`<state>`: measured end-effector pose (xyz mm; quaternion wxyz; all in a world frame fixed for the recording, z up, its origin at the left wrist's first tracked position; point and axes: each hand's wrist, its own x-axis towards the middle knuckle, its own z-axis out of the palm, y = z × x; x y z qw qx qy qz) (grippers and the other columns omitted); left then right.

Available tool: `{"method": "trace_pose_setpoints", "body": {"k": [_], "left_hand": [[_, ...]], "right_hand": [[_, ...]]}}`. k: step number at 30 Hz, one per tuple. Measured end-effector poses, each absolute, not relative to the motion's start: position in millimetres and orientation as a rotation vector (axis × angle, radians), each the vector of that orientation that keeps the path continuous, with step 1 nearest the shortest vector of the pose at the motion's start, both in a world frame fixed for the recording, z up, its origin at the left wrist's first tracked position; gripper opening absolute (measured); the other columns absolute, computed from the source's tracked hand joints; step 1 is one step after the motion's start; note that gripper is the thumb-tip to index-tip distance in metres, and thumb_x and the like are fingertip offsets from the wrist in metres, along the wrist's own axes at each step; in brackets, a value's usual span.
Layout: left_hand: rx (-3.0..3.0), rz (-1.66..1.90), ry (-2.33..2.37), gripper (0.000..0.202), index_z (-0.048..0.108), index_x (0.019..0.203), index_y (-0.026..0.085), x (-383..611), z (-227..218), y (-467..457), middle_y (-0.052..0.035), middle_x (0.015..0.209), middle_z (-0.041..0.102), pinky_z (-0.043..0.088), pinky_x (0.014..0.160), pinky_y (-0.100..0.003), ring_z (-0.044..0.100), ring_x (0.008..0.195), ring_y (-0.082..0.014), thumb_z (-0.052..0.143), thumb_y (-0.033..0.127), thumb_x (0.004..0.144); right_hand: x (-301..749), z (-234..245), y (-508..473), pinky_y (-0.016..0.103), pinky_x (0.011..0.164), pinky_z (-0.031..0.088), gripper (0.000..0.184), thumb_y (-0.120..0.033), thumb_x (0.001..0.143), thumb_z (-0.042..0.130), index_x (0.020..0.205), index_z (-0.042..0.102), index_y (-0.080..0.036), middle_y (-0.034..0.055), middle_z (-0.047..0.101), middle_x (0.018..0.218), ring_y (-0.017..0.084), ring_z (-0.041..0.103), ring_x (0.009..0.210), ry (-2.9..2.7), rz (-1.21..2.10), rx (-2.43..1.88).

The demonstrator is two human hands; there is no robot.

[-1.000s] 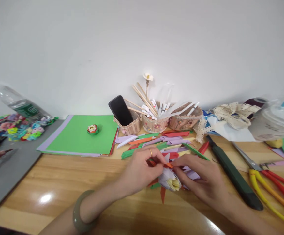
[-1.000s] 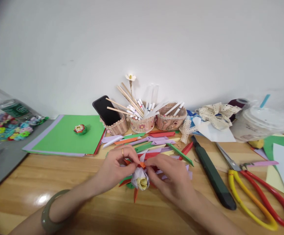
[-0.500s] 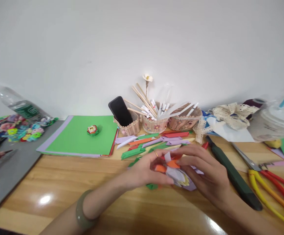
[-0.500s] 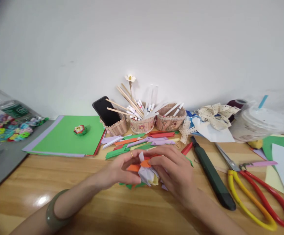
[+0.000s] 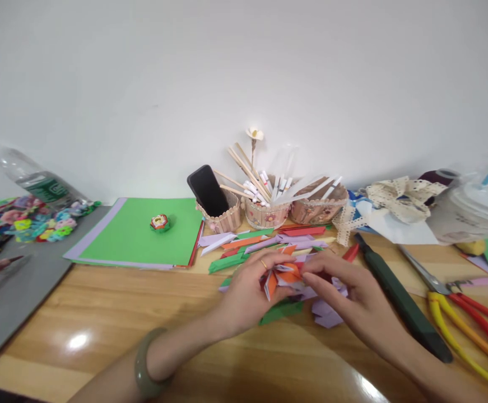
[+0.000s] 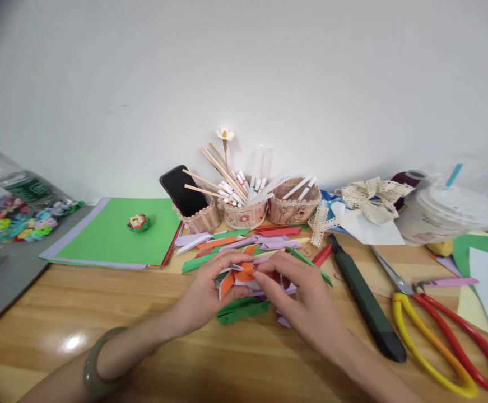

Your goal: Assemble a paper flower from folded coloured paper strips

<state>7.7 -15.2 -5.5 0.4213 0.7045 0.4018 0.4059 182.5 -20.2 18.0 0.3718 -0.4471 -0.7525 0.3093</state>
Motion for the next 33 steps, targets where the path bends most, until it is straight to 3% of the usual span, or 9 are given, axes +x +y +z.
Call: {"method": "trace_pose_setpoints", "body": {"k": [5, 10, 15, 26, 33], "left_hand": [[2.011, 1.152, 1.041, 0.033, 0.061, 0.109, 0.023, 6.9, -17.3, -14.5, -0.0098, 0.111, 0.063, 0.047, 0.09, -0.04, 0.058, 0.103, -0.0217, 0.063, 0.026, 0.076], [1.955, 1.225, 1.05, 0.038, 0.062, 0.11, 0.024, 8.1, -15.8, -17.2, -0.0092, 0.111, 0.063, 0.05, 0.086, -0.037, 0.061, 0.099, -0.0204, 0.066, 0.024, 0.072], [1.862, 1.281, 1.037, 0.044, 0.061, 0.111, 0.025, 8.9, -15.5, -18.8, -0.0083, 0.112, 0.062, 0.05, 0.087, -0.033, 0.06, 0.099, -0.0192, 0.069, 0.019, 0.069], [1.686, 1.225, 1.004, 0.045, 0.063, 0.11, 0.025, 9.0, -15.6, -18.0, -0.0096, 0.112, 0.061, 0.047, 0.089, -0.037, 0.058, 0.1, -0.0219, 0.072, 0.03, 0.066], [1.58, 1.192, 0.939, 0.04, 0.063, 0.105, 0.021, 8.4, -12.6, -16.8, -0.0094, 0.111, 0.06, 0.042, 0.093, -0.037, 0.055, 0.104, -0.0225, 0.072, 0.029, 0.066]], "right_hand": [[178.1, 18.5, -17.2, 0.023, 0.05, 0.038, 0.028, -0.042, 0.079, 0.056, 0.067, 0.059, -0.017, 0.0002, 0.057, 0.062, 0.012, 0.05, 0.056, -1.729, 1.26, -1.239], [179.8, 17.6, -15.3, 0.02, 0.046, 0.033, 0.039, -0.053, 0.069, 0.062, 0.062, 0.058, -0.015, -0.0003, 0.054, 0.058, 0.009, 0.045, 0.051, -1.552, 1.503, -1.31], [180.2, 19.4, -15.3, 0.02, 0.044, 0.031, 0.042, -0.056, 0.066, 0.063, 0.06, 0.058, -0.015, -0.0012, 0.052, 0.056, 0.008, 0.042, 0.049, -1.543, 1.514, -1.367], [181.9, 22.1, -15.4, 0.021, 0.042, 0.033, 0.04, -0.055, 0.07, 0.059, 0.064, 0.056, -0.016, -0.0007, 0.052, 0.057, 0.009, 0.044, 0.048, -1.583, 1.536, -1.395], [182.4, 23.6, -19.8, 0.02, 0.04, 0.035, 0.034, -0.049, 0.077, 0.055, 0.065, 0.056, -0.017, -0.0012, 0.05, 0.057, 0.01, 0.044, 0.048, -1.677, 1.422, -1.381]]}}
